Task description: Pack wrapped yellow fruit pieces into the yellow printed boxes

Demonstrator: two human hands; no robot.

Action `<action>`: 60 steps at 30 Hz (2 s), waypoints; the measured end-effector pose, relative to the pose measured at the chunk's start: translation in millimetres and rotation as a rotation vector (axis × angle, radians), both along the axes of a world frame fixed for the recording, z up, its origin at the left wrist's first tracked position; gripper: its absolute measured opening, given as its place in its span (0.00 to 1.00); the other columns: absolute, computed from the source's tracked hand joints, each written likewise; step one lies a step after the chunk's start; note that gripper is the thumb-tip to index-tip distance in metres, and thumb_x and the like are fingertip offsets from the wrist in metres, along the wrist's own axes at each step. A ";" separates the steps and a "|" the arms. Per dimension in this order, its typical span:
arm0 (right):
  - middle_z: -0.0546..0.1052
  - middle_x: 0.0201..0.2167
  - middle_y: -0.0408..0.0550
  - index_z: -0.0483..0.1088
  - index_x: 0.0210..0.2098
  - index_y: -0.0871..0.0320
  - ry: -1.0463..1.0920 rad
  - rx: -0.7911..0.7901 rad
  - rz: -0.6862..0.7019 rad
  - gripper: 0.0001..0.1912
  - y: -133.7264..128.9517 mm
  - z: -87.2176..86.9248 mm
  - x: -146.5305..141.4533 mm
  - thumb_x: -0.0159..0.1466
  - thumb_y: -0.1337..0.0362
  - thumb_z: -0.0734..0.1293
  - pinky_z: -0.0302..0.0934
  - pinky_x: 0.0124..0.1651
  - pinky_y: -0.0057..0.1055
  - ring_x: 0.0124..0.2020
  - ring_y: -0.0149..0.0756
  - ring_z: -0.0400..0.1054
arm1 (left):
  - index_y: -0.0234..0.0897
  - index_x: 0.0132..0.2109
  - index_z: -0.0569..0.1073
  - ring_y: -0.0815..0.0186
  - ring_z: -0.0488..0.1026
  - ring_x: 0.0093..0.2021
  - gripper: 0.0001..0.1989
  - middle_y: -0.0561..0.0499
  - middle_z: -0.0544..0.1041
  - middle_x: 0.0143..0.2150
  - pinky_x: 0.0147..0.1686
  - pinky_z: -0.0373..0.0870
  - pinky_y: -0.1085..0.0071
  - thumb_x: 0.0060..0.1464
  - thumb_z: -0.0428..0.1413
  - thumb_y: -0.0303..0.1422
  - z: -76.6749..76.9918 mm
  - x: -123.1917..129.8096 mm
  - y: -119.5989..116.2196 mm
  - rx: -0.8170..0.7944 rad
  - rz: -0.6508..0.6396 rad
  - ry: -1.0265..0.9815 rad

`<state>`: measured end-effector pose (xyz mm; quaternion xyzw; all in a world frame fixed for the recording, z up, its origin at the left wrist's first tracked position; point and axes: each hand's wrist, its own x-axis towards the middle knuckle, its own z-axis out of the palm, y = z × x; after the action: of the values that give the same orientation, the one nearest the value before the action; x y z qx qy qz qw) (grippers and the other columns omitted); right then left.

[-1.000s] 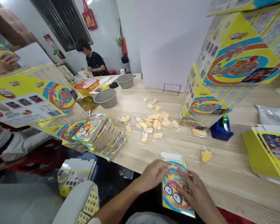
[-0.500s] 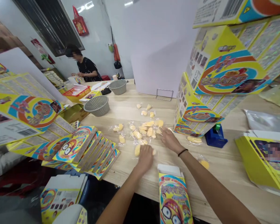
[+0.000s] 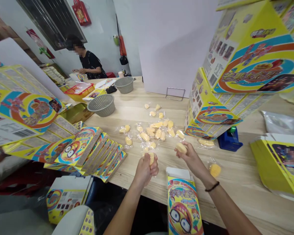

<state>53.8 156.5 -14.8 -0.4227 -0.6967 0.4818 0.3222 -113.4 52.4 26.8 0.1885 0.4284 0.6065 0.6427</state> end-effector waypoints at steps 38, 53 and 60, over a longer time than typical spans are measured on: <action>0.79 0.32 0.45 0.76 0.33 0.55 0.837 -1.026 -0.460 0.13 -93.9 18.8 61.0 0.48 0.61 0.75 0.66 0.41 0.29 0.34 0.35 0.72 | 0.32 0.47 0.69 0.57 0.66 0.53 0.17 0.44 0.70 0.51 0.53 0.60 0.53 0.55 0.53 0.39 -20.9 -42.9 223.1 -0.235 -0.178 1.328; 0.78 0.31 0.45 0.74 0.42 0.54 0.796 -0.877 -0.423 0.23 -87.4 29.1 55.2 0.45 0.59 0.76 0.64 0.37 0.26 0.33 0.33 0.70 | 0.34 0.40 0.71 0.65 0.73 0.36 0.16 0.47 0.75 0.37 0.45 0.68 0.63 0.52 0.56 0.43 24.6 2.1 108.6 0.152 -0.244 0.000; 0.78 0.31 0.45 0.75 0.40 0.53 0.752 -0.781 -0.435 0.22 -101.4 46.9 62.5 0.45 0.57 0.76 0.63 0.40 0.26 0.35 0.34 0.70 | 0.33 0.46 0.72 0.77 0.52 0.15 0.34 0.59 0.59 0.21 0.12 0.55 0.78 0.40 0.55 0.57 66.9 46.3 38.7 0.209 -0.559 -0.448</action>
<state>116.3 55.0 32.1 -0.4434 -0.2023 0.7426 0.4593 -67.1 91.1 93.7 0.2254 0.1447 0.4743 0.8386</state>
